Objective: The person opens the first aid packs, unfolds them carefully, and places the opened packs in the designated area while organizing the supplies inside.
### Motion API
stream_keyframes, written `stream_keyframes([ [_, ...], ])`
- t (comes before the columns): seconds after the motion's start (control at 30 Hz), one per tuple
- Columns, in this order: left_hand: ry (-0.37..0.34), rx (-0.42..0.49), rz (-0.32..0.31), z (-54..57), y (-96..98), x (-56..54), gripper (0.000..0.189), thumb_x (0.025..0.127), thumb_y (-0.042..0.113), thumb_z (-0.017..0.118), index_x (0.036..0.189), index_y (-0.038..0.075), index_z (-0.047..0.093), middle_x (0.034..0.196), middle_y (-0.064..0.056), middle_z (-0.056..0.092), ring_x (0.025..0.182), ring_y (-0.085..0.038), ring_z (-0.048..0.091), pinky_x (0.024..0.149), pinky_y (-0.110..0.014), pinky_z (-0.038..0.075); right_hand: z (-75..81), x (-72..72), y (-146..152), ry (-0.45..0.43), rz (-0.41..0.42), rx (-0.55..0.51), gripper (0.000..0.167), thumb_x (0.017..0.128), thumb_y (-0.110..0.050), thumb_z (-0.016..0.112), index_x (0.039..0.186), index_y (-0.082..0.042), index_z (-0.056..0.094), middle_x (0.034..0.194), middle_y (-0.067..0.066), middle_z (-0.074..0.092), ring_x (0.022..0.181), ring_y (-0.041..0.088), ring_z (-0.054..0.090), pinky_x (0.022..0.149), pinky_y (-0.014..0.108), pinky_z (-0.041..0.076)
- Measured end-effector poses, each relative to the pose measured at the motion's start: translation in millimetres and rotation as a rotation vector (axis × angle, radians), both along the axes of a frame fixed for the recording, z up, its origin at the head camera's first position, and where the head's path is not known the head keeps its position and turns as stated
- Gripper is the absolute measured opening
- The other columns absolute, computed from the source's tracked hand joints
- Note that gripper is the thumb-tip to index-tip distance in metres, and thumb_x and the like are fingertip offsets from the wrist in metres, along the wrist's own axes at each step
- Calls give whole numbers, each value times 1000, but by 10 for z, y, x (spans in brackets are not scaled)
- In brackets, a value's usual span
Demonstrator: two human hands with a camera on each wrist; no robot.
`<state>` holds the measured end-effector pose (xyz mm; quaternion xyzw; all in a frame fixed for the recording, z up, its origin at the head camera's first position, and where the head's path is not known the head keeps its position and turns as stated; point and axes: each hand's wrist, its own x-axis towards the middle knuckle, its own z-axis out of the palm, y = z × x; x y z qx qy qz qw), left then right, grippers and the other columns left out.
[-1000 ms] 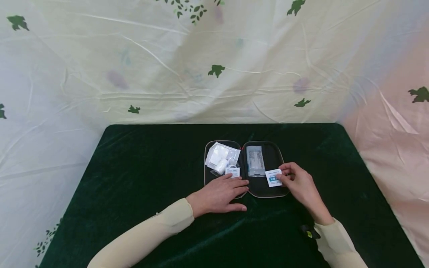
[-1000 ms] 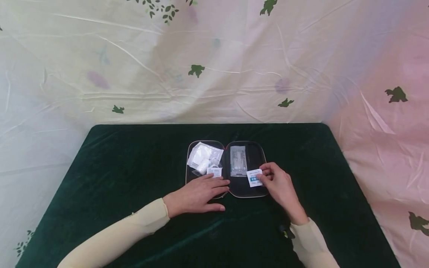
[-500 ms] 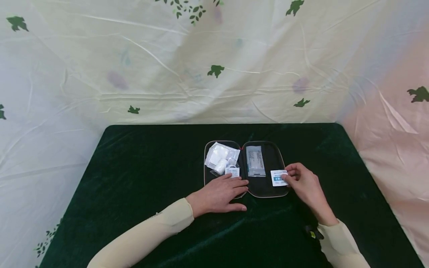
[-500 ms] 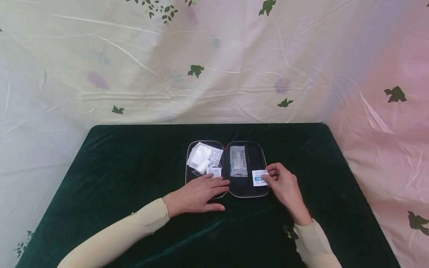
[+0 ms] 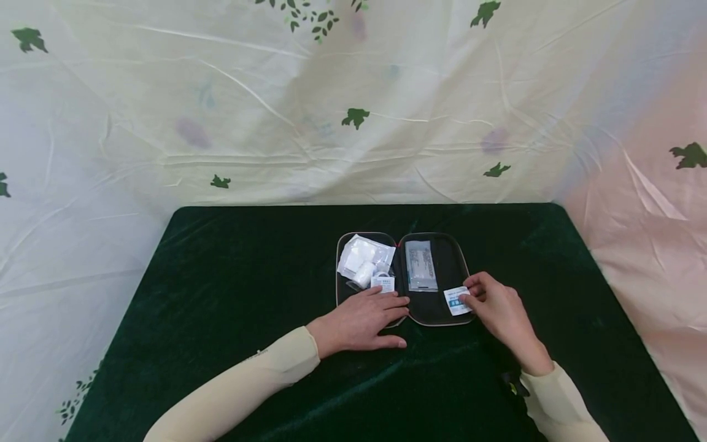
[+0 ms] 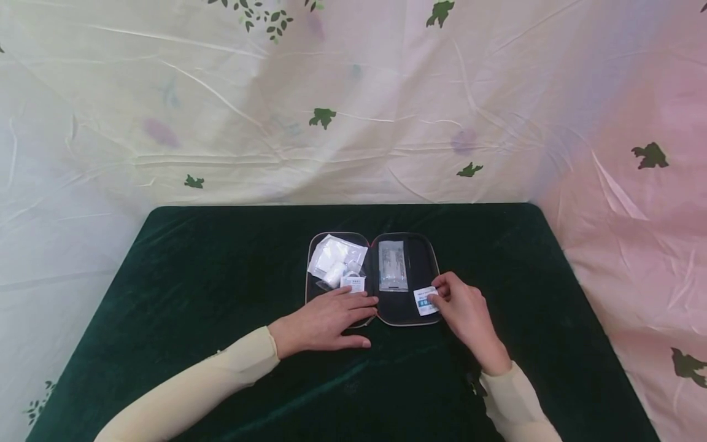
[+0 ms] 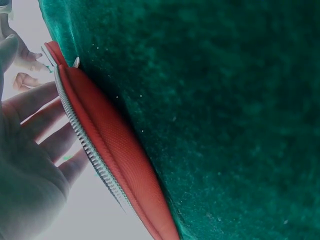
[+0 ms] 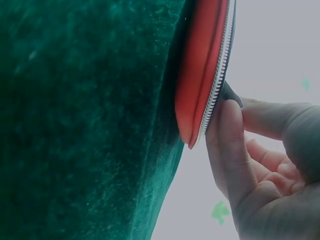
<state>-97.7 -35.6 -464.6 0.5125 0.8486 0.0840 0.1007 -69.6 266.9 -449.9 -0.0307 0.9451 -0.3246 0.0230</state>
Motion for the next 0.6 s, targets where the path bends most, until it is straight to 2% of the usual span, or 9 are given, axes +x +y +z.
stream_keyframes([
  [0.37,-6,1,-1,-3,-6,-4,66,104,63,46,151,18,54,162,-2,43,150,-20,38,124,-45,26,-48,-46,-67,-49,31,-7,24,96,-12,74,116,-2,65,95,7,68,76,16,60,64,28,47],
  [0.6,-4,-4,-3,-8,-7,-9,66,104,64,45,151,18,54,162,-2,43,150,-19,38,124,-45,26,-69,-70,-102,-89,23,-28,24,96,-12,73,115,-1,64,94,7,67,74,16,58,64,29,46],
])
